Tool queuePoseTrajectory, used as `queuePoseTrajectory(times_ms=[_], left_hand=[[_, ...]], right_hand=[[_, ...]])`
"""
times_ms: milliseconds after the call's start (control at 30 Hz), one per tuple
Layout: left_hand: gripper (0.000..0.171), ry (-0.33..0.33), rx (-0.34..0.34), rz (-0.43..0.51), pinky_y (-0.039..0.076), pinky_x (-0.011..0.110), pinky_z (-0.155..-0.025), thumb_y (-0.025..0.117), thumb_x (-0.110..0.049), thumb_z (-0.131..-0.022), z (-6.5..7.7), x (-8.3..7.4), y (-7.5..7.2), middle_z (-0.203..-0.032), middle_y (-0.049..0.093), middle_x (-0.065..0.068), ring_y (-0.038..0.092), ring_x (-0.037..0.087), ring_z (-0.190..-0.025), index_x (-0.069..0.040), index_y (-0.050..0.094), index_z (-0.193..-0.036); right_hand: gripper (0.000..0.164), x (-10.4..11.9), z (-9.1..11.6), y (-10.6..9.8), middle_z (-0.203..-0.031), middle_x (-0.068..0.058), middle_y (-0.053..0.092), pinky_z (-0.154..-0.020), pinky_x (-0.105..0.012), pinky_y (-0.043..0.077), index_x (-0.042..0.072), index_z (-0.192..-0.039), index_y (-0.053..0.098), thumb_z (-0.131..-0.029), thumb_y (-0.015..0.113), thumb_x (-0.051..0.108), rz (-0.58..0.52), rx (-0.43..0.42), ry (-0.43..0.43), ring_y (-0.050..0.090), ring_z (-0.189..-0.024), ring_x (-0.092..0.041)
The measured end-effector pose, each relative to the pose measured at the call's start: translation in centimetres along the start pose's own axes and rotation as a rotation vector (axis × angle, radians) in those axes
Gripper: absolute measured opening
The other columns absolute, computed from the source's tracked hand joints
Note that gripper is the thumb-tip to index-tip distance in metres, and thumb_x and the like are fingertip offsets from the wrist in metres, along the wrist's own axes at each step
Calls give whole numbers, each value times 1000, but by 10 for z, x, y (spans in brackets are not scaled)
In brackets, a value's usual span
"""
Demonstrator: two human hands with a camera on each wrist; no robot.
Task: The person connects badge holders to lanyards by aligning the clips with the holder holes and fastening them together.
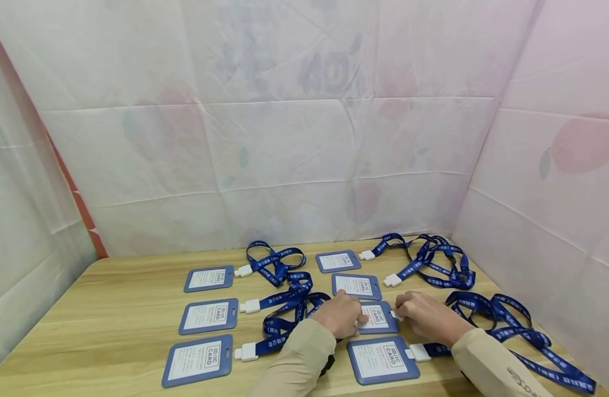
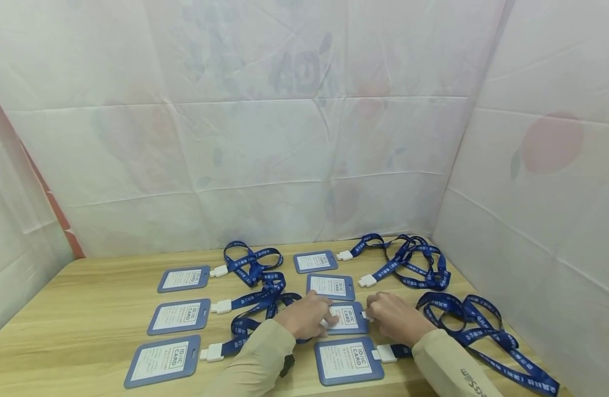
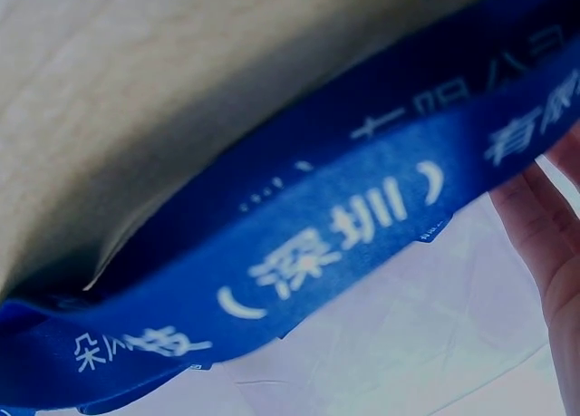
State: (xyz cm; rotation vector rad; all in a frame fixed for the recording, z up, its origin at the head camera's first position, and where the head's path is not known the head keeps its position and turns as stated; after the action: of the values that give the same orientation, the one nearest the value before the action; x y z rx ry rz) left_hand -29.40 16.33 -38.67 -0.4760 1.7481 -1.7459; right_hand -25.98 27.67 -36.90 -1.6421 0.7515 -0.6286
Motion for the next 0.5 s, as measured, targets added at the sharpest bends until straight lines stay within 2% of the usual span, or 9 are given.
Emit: queuePoseTrajectory(times_ms=[267, 500], left_hand=[[32, 6, -3, -12, 47, 20, -80, 83, -24, -86, 0, -1, 0, -115, 69, -12, 52, 9, -93, -26, 78, -117], [31, 2, -6, -12, 47, 20, -79, 82, -24, -86, 0, -1, 0, -114, 69, -12, 51, 9, -93, -26, 79, -117]], right_hand=[[26, 1, -1, -1, -82, 0, 68, -62, -23, 56, 5, -84, 81, -73, 75, -18, -2, -26, -23, 63, -71, -8], [26, 1, 0, -1, -83, -1, 68, -64, -24, 57, 5, -84, 81, -73, 76, -18, 14, -22, -19, 66, -73, -13]])
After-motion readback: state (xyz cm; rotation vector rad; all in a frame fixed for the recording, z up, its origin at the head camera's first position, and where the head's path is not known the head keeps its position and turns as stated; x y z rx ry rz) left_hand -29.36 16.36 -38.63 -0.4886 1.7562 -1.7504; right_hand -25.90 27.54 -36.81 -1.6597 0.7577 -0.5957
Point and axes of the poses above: each hand's wrist, its own z-axis away from the middle knuckle, its own y-axis out of the palm, x = y × z, the point moved 8 cm from there along -z, towards the middle knuckle
